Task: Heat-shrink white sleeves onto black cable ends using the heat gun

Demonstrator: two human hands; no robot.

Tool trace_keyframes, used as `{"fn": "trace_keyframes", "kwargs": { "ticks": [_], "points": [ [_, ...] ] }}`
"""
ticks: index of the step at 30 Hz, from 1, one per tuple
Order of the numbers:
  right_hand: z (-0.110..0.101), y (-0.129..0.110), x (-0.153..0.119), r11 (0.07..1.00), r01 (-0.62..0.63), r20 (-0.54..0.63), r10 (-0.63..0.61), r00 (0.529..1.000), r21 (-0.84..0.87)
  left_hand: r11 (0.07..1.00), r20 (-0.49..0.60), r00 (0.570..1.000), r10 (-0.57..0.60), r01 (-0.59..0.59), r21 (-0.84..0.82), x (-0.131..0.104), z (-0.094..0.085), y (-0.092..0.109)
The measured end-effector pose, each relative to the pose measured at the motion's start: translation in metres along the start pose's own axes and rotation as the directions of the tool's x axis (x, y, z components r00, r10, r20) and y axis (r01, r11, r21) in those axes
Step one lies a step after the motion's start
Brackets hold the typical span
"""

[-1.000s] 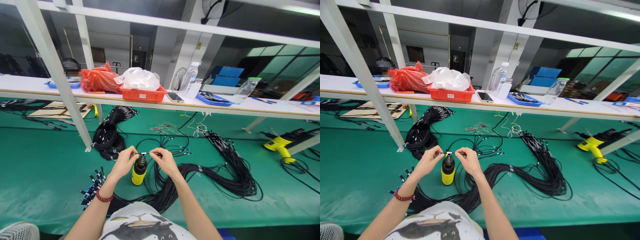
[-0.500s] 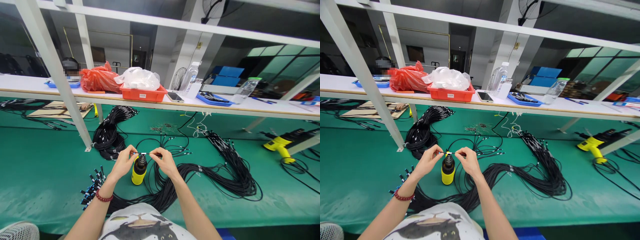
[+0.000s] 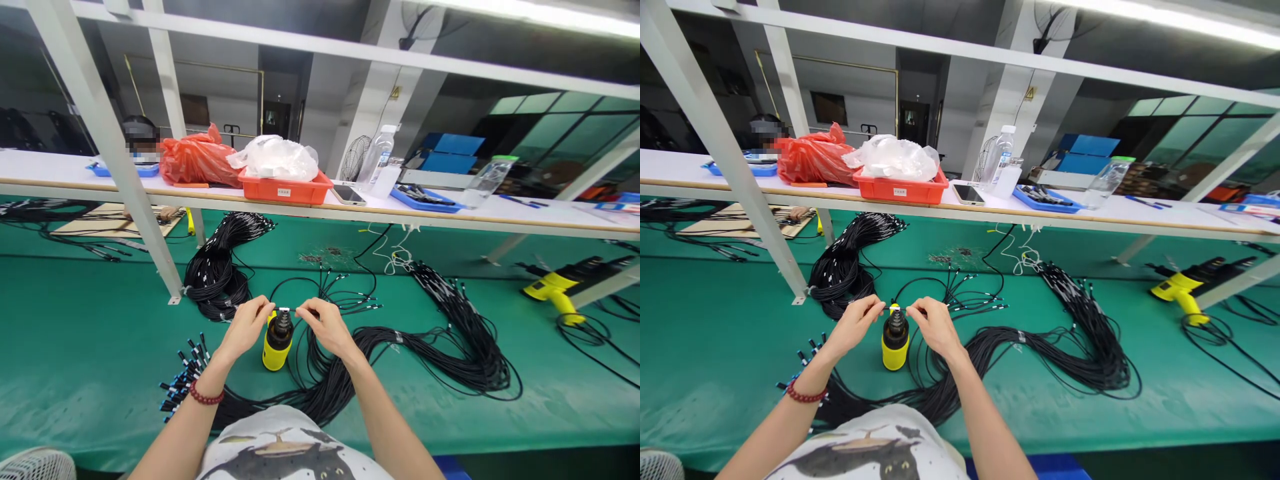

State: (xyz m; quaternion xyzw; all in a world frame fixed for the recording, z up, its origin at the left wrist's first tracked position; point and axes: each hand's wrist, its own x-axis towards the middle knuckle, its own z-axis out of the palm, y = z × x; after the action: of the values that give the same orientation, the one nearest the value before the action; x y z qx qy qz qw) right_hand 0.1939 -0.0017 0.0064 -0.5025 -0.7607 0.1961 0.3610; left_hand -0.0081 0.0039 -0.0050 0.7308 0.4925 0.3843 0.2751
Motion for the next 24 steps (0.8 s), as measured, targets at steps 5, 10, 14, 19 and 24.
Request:
{"fn": "trace_keyframes", "kwargs": {
  "ticks": [5, 10, 14, 19, 24],
  "points": [
    [0.0061, 0.0029, 0.002, 0.993, -0.019, -0.063, 0.027, 0.998, 0.121, 0.996, -0.041, 0.998, 0.038, -0.042, -0.084, -0.0011, 0.001, -0.0004],
    [0.0054, 0.0026, 0.0015, 0.992, -0.021, -0.069, 0.029, 0.997, 0.122, 0.998, -0.043, 0.998, 0.045, -0.046, -0.037, -0.0015, -0.0006, 0.0028],
    [-0.0006, -0.0013, -0.0009, 1.0, -0.013, 0.003, 0.013, 1.0, 0.008, 0.998, -0.019, 1.0, 0.002, -0.001, 0.068, -0.0002, -0.0017, 0.0051],
    [0.0007, 0.0005, -0.0009, 0.999, -0.022, -0.007, 0.022, 1.0, 0.04, 0.999, -0.027, 1.0, 0.015, -0.014, 0.038, 0.0001, 0.001, 0.0026],
    [0.0051, 0.0073, 0.0008, 0.978, -0.023, -0.031, 0.03, 0.999, 0.21, 0.997, -0.047, 0.996, 0.073, -0.075, -0.036, -0.0009, 0.0015, 0.0025]
  ]
}}
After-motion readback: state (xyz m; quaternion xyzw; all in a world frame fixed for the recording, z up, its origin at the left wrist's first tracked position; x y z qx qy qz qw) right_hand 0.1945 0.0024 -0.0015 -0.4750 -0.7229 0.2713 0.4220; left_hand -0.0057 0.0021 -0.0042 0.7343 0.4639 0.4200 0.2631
